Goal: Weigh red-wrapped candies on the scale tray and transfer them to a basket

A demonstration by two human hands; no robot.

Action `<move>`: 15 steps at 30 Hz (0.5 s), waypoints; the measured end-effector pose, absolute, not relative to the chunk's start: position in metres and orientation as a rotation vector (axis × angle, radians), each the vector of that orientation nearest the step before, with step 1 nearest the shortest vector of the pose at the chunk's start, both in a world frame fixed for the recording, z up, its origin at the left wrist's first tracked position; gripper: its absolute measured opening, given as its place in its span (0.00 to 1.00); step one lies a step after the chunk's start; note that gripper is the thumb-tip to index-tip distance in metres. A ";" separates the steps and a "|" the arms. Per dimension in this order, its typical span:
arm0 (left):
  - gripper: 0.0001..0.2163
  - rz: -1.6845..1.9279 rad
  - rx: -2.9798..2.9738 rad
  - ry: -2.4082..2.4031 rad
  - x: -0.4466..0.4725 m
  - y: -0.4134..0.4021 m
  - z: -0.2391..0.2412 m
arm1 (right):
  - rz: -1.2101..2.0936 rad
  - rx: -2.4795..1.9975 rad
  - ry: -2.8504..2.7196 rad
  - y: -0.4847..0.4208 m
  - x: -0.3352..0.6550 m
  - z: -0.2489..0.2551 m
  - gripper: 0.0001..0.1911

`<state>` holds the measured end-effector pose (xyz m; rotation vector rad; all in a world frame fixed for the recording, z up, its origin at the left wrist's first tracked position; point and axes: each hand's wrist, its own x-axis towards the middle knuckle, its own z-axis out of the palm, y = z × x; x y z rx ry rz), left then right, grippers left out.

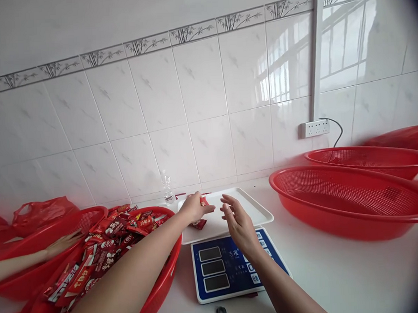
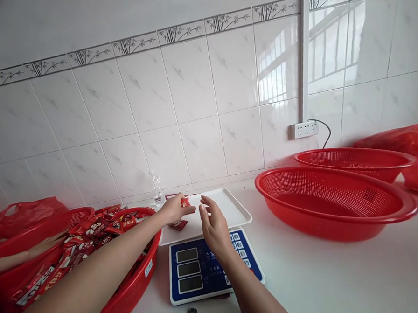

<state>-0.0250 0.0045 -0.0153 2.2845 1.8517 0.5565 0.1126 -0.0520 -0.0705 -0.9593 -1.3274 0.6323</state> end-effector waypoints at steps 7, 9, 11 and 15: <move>0.26 0.150 2.483 2.016 -0.021 -0.022 -0.028 | 0.603 -0.955 -1.338 -0.051 0.113 -0.073 0.23; 0.28 0.145 2.498 2.066 -0.016 -0.025 -0.032 | 0.603 -0.952 -1.336 -0.051 0.113 -0.074 0.22; 0.30 0.150 2.484 2.106 -0.013 -0.025 -0.035 | 0.613 -0.949 -1.340 -0.050 0.112 -0.074 0.22; 0.30 0.181 2.461 2.126 -0.012 -0.020 -0.038 | 0.628 -0.957 -1.347 -0.050 0.111 -0.075 0.23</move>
